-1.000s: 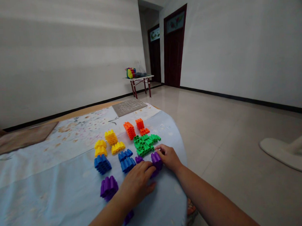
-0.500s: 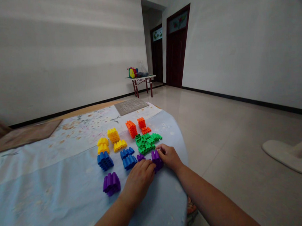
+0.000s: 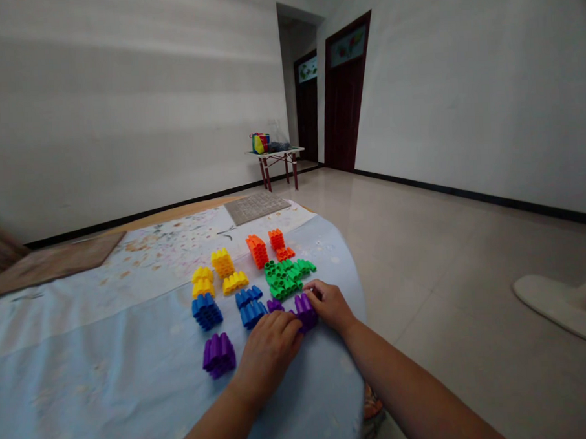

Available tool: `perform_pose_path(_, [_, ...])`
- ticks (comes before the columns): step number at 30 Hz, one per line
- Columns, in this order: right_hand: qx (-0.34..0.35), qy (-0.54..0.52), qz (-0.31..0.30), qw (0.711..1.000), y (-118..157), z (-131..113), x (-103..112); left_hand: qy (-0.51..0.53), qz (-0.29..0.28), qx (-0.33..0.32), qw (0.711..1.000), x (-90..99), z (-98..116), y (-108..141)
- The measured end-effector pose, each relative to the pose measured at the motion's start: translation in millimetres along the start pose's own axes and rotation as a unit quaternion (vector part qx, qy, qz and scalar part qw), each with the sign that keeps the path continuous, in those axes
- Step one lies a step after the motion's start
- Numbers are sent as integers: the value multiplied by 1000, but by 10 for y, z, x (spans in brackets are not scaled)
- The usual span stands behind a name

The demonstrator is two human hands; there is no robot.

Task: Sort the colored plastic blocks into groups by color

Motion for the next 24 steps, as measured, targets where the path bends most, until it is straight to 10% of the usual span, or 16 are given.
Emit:
perform_pose_path(8, [-10, -12, 0, 1000, 0, 13, -2, 22, -7, 8, 1000, 46, -21, 0])
perform_pose_path(16, [-29, -31, 12, 999, -22, 64, 10, 25, 102, 29, 994, 463, -188, 297])
perform_pose_path(21, [-32, -73, 84, 993, -16, 42, 174, 24, 165, 12, 986, 762, 151, 709])
perform_pose_path(24, [50, 11, 152, 987, 48, -364, 415, 19, 208, -20, 978, 848, 381, 958])
Point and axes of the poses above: each hand's wrist, its own y-axis away from the middle knuckle, its own x-axis out of the back of the hand, z = x × y, the point moved 5 cm from there along -y, towards the middle knuckle, and after that the axes turned 7 degrees about -z, right-handed, at the moved point
